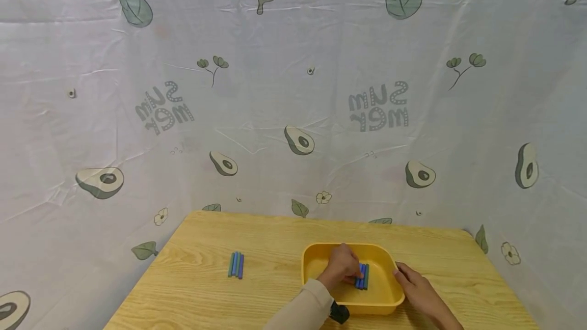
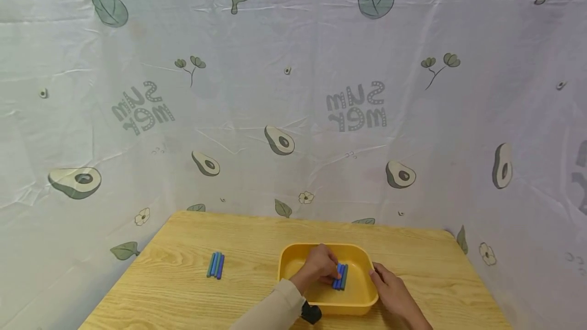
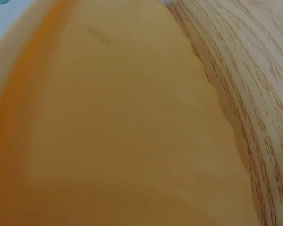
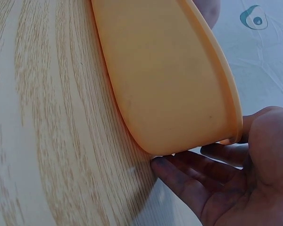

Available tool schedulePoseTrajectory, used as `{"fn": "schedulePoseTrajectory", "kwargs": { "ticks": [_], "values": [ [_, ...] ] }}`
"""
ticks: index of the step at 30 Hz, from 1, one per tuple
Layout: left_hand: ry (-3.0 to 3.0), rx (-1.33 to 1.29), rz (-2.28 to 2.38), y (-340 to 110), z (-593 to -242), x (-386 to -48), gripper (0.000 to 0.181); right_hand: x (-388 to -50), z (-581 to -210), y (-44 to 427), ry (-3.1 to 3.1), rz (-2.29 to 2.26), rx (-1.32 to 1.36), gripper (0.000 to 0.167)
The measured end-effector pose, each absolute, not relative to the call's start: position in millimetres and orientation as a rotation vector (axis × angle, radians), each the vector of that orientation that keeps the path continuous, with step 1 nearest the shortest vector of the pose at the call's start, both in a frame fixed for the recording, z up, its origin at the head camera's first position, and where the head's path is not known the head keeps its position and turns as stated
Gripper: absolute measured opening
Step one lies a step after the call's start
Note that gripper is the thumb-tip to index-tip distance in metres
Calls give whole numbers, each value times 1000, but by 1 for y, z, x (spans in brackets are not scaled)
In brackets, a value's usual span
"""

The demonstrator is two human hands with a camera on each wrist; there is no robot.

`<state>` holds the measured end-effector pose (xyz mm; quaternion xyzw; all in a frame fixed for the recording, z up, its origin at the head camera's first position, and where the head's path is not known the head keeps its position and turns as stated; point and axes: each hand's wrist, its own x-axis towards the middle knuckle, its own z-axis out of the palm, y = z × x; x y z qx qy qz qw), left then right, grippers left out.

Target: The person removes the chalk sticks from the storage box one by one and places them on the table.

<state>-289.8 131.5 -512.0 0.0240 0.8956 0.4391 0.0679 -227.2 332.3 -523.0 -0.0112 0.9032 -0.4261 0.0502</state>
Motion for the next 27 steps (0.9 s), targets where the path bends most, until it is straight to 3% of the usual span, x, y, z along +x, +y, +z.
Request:
{"fn": "schedulePoseTrajectory", "kwargs": {
  "ticks": [14,27],
  "values": [
    [2727,50,1314,133,-507,-289,11,-228,-519,334,2752,-1304,-70,62],
    [2675,30,1343,132,-504,-288,26,-226,-520,334,2760,-1306,-70,60]
  ]
}}
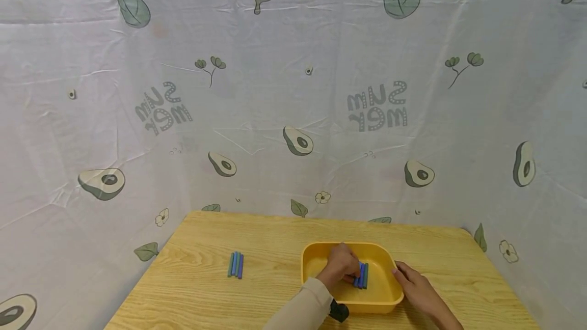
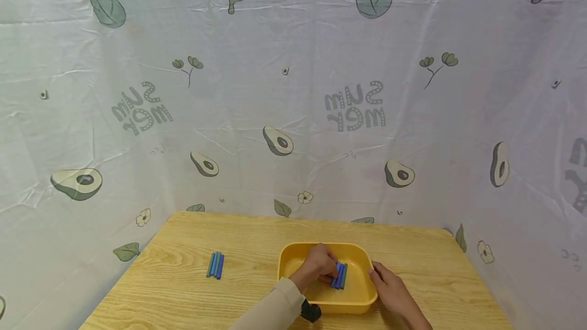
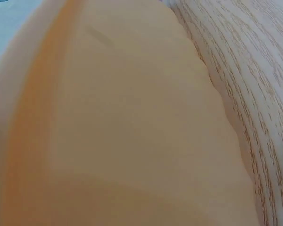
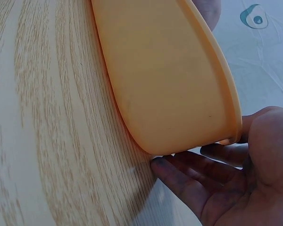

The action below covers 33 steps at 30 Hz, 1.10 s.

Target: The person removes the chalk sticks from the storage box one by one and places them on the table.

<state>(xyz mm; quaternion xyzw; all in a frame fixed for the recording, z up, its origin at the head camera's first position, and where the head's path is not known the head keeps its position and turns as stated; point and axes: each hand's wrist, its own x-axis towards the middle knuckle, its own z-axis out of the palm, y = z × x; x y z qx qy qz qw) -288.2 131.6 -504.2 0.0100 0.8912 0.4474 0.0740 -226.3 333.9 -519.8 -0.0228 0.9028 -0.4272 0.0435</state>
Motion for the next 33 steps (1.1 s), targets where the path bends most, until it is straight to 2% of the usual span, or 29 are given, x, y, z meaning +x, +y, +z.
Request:
{"fn": "schedulePoseTrajectory", "kwargs": {
  "ticks": [8,10,15,33],
  "values": [
    [2643,30,1346,130,-500,-290,37,-227,-519,335,2750,-1323,-70,61],
    [2599,38,1377,129,-499,-290,35,-227,-519,334,2752,-1315,-65,61],
    [2428,24,1493,121,-498,-289,18,-227,-520,334,2752,-1308,-40,61],
    [2155,107,1773,87,-479,-288,24,-230,-522,335,2742,-1282,-38,68]
  ]
}}
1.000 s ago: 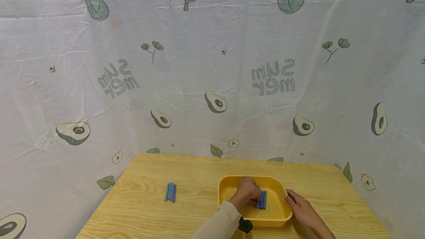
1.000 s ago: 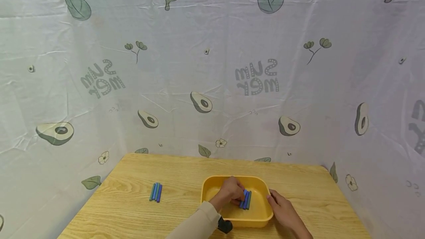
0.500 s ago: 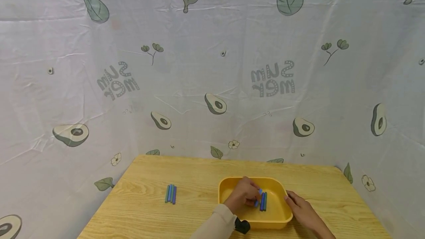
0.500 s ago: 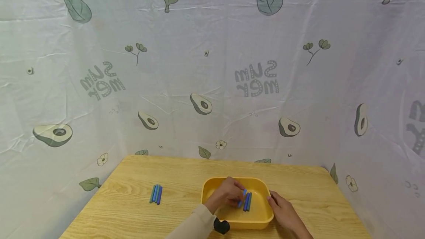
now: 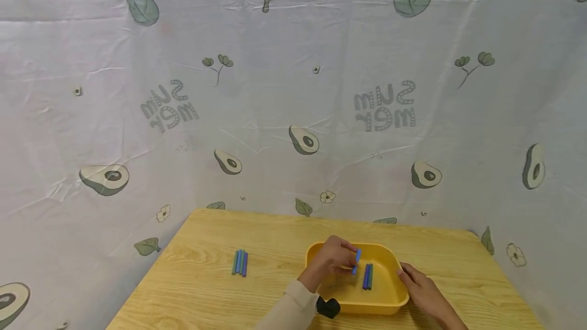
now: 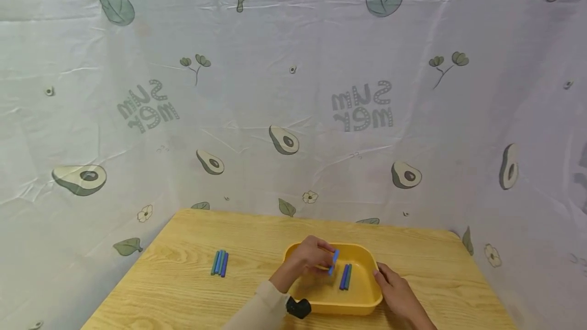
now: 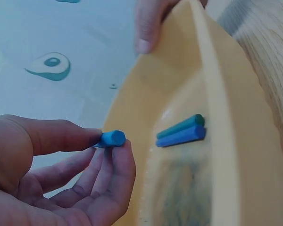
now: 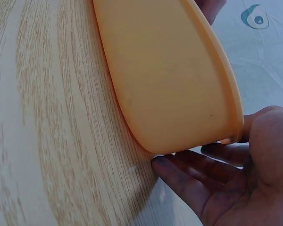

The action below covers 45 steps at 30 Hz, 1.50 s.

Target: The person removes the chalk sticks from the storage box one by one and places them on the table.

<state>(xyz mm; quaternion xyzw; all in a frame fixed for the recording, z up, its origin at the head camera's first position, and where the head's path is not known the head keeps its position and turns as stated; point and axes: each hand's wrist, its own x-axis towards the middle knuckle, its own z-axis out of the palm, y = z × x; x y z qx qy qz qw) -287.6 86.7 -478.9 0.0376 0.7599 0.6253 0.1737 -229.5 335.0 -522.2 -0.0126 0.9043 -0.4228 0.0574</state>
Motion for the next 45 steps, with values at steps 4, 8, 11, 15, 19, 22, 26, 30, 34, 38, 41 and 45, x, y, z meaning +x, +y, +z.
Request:
{"fn": "schedulePoseTrajectory", "kwargs": {
  "ticks": [4,8,11,15,19,22,26,30,34,38,41,45],
  "values": [
    [2104,146,1805,79,-476,-287,23,-230,-522,335,2709,-1303,-10,69],
    [2096,187,1806,70,-472,-287,23,-230,-521,335,2696,-1299,1,69],
    [2095,226,1806,62,-470,-288,26,-231,-521,335,2689,-1302,5,70],
    [2063,283,1845,50,-469,-291,29,-233,-522,335,2687,-1300,3,71],
    [2030,278,1890,36,-469,-294,28,-234,-522,335,2702,-1280,-5,71],
    [2041,239,1901,28,-470,-297,26,-235,-521,336,2700,-1278,-10,71],
    [2066,199,1909,18,-471,-300,24,-235,-521,336,2700,-1288,-13,68],
    [2066,202,1916,7,-473,-301,25,-234,-521,335,2706,-1299,-19,66],
    [2050,221,1927,-4,-473,-301,26,-234,-521,335,2707,-1314,-24,65],
    [2050,223,1932,-17,-473,-300,29,-234,-521,334,2712,-1314,-25,65],
    [2061,210,1937,-27,-475,-300,31,-235,-520,335,2719,-1308,-27,65],
    [2088,180,1946,-41,-480,-300,34,-235,-519,336,2726,-1300,-40,64]
  ]
}}
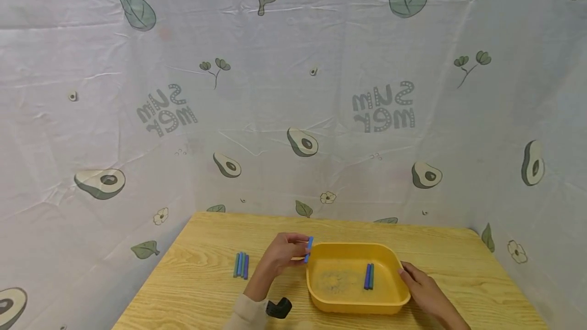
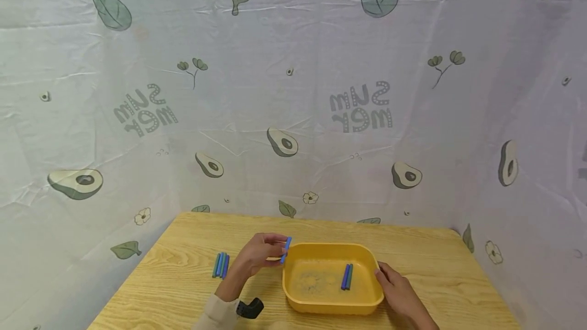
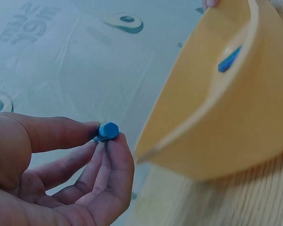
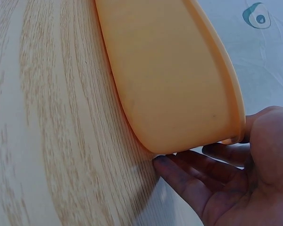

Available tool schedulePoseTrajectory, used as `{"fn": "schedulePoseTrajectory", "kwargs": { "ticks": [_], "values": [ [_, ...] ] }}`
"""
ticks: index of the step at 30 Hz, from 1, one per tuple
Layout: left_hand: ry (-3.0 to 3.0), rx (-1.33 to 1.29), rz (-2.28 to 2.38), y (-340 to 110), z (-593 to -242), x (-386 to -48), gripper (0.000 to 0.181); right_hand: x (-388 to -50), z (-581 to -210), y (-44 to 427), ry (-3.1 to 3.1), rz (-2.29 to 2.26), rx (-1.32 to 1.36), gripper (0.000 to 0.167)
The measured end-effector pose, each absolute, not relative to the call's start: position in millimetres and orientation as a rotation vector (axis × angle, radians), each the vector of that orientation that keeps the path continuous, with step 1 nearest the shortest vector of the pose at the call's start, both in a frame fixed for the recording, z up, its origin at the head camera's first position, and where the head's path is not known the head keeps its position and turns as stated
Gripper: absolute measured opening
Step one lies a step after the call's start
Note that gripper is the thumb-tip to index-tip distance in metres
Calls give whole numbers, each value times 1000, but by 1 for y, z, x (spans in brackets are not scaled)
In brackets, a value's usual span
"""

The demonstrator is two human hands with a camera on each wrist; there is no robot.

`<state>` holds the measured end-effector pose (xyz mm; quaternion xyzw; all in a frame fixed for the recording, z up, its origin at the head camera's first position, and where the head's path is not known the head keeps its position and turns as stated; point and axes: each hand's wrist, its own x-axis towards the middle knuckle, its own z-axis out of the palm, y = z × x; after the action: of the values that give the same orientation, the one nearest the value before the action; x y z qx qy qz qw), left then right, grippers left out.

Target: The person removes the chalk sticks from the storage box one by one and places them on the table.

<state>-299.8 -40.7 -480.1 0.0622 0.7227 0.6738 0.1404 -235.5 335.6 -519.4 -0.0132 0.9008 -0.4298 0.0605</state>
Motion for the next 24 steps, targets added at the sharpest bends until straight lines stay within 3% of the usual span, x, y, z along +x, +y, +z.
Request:
{"fn": "schedulePoseTrajectory", "kwargs": {
  "ticks": [24],
  "values": [
    [2133,97,2004,-136,-512,-298,45,-228,-519,334,2759,-1276,-36,66]
  ]
}}
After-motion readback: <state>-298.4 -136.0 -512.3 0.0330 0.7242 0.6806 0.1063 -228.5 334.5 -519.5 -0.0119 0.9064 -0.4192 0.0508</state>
